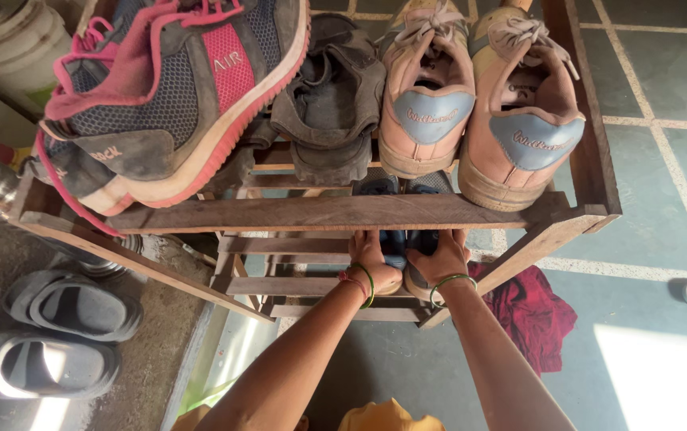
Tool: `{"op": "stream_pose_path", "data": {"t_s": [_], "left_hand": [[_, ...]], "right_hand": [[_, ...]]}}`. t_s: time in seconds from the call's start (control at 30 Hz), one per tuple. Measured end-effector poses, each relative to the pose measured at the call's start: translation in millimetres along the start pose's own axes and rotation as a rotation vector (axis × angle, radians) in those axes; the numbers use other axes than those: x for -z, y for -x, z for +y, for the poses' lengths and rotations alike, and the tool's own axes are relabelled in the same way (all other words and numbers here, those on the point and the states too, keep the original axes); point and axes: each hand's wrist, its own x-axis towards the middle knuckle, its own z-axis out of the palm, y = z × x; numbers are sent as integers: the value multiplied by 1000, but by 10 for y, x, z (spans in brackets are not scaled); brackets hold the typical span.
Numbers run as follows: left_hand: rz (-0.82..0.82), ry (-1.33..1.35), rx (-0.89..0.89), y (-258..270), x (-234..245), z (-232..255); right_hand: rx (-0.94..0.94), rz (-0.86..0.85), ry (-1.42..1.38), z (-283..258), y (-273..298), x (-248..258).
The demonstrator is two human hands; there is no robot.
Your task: The person picks up various pairs of shoes from a staircase, taps them together to remove dust, and places them onto a wooden shoe rack. The person handles sneakers, sandals, and slippers one by one, arranging them on the rack shelves.
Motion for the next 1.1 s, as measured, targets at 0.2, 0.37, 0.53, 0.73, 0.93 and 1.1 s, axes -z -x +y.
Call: {"op": "stream_pose_path", "data": {"t_s": [0.2, 0.37, 0.53, 0.73, 0.93, 1.1], "left_hand": [[-71, -71, 22, 67, 74, 40], [-161, -156, 94, 200, 250, 266], [-180, -344, 164, 343, 408, 453], [-46, -512, -149, 615, 234, 272], [-150, -513, -127, 881, 361, 498], [-255, -647, -157, 1036, 502, 622]], "right_hand": [[-47, -43, -30, 7, 61, 43], [-36, 46, 11, -46, 145, 40], [-15, 96, 178, -230, 357, 67], [70, 73, 239, -199, 612, -8], [58, -42, 229, -191, 693, 96], [112, -30, 197, -56, 711, 35]]}}
